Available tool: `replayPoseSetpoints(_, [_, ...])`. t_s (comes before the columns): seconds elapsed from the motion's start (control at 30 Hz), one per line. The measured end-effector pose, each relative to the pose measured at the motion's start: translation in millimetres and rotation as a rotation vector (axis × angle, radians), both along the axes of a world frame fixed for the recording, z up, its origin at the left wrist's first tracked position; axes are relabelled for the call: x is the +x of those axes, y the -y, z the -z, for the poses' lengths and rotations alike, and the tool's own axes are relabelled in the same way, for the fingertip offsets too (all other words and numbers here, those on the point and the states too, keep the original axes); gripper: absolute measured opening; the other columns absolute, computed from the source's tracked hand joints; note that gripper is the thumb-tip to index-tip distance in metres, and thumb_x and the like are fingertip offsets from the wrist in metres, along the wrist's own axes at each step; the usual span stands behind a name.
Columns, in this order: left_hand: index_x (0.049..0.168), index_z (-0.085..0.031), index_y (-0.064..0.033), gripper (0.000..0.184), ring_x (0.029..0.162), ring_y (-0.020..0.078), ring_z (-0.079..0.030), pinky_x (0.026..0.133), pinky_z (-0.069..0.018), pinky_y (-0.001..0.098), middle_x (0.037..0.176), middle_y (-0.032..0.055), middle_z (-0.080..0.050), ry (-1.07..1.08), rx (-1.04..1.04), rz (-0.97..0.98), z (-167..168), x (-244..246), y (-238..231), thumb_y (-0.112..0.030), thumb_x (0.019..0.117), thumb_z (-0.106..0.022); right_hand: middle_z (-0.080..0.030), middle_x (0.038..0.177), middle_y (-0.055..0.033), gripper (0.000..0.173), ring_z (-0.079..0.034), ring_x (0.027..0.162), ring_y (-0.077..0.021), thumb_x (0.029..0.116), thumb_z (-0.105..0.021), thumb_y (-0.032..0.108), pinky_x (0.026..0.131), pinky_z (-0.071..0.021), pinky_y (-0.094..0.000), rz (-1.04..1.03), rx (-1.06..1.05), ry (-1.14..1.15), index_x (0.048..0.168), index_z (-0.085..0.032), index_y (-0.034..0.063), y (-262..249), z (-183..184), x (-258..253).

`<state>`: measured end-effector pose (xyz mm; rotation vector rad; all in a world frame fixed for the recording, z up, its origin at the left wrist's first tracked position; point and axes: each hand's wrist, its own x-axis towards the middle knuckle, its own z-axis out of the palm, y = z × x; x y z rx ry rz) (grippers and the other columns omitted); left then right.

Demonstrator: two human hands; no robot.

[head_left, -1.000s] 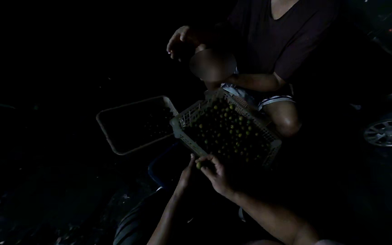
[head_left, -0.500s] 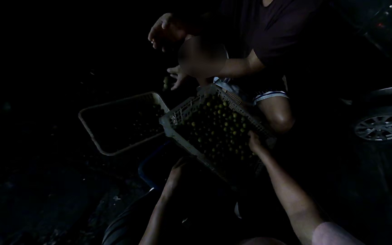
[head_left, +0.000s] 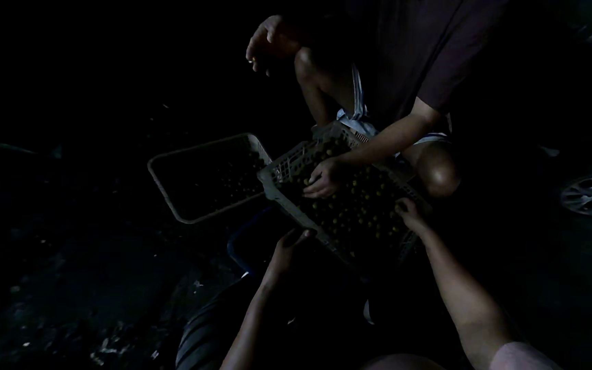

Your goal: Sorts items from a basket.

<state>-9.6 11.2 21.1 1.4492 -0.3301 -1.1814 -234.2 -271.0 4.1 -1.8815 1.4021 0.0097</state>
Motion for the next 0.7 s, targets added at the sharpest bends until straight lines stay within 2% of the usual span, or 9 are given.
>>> replayPoseSetpoints(0.07, [0.118,-0.063,-0.0038,0.022,0.080,0.0069,-0.065,0.072,-0.0565,0.0240,0.095,0.0015,-0.067,0.017,-0.010,0.023,0.1,0.0,0.4,-0.019,0.1085,-0.049,-0.064,0.124,-0.0205,0.033,-0.066,0.104,-0.0268,0.1079,-0.052,0.017,0.092,-0.0551,-0.0412,0.080,0.095,0.214,0.137,-0.055,0.0004,-7.9,-1.6,2.5])
replayPoseSetpoints(0.13, [0.119,-0.063,-0.0037,0.023,0.081,0.0073,-0.065,0.072,-0.0565,0.0242,0.097,0.0025,-0.068,0.016,-0.015,0.037,2.0,-0.3,0.7,-0.019,0.1088,-0.048,-0.068,0.111,-0.0146,0.031,-0.067,0.093,-0.0198,0.1082,-0.051,0.019,0.084,-0.0557,-0.0353,0.134,0.180,0.375,0.133,-0.057,0.0012,-16.1,-1.9,5.9])
replayPoseSetpoints(0.23, [0.129,-0.063,-0.0058,0.027,0.086,0.0091,-0.066,0.076,-0.0567,0.0259,0.104,0.0045,-0.069,-0.002,-0.047,0.018,5.8,0.4,-1.3,-0.018,0.1085,-0.049,-0.068,0.104,-0.0106,0.031,-0.065,0.084,-0.0158,0.1093,-0.042,0.015,0.078,-0.0549,-0.0325,0.137,0.316,0.558,0.133,-0.055,0.0002,-34.1,-12.9,15.8])
replayPoseSetpoints(0.37, [0.134,-0.061,-0.0083,0.029,0.081,0.0090,-0.066,0.071,-0.0556,0.0241,0.102,0.0041,-0.071,-0.028,-0.059,-0.010,3.7,3.3,-4.0,-0.013,0.1070,-0.052,-0.069,0.107,-0.0125,0.032,-0.067,0.083,-0.0176,0.1066,-0.035,0.006,0.079,-0.0565,-0.0335,0.129,0.441,0.717,0.132,-0.053,0.0007,-56.1,-27.0,26.5])
replayPoseSetpoints(0.53, [0.129,-0.062,-0.0036,0.027,0.072,0.0095,-0.065,0.063,-0.0539,0.0230,0.092,0.0055,-0.071,-0.133,-0.031,-0.109,-3.6,3.2,-4.5,-0.015,0.1079,-0.050,-0.070,0.107,-0.0101,0.034,-0.068,0.086,-0.0157,0.1027,-0.032,0.004,0.082,-0.0569,-0.0320,-0.005,0.451,0.813,0.127,-0.055,0.0027,-78.5,-44.0,35.0])
replayPoseSetpoints(0.63, [0.130,-0.062,-0.0039,0.029,0.071,0.0116,-0.065,0.061,-0.0541,0.0244,0.093,0.0077,-0.072,-0.167,-0.083,-0.068,-3.2,4.9,-7.0,-0.018,0.1088,-0.049,-0.071,0.103,-0.0095,0.031,-0.068,0.084,-0.0155,0.1011,-0.037,0.005,0.080,-0.0571,-0.0316,-0.052,0.459,0.849,0.123,-0.059,0.0044,-90.3,-49.6,42.2])
replayPoseSetpoints(0.7, [0.134,-0.060,-0.0071,0.030,0.076,0.0143,-0.068,0.064,-0.0566,0.0276,0.099,0.0091,-0.072,-0.187,-0.163,-0.004,2.0,5.7,-9.2,-0.017,0.1083,-0.048,-0.071,0.102,-0.0101,0.028,-0.067,0.083,-0.0161,0.0977,-0.044,0.003,0.078,-0.0567,-0.0323,-0.105,0.439,0.836,0.122,-0.058,0.0048,-98.7,-50.0,47.0])
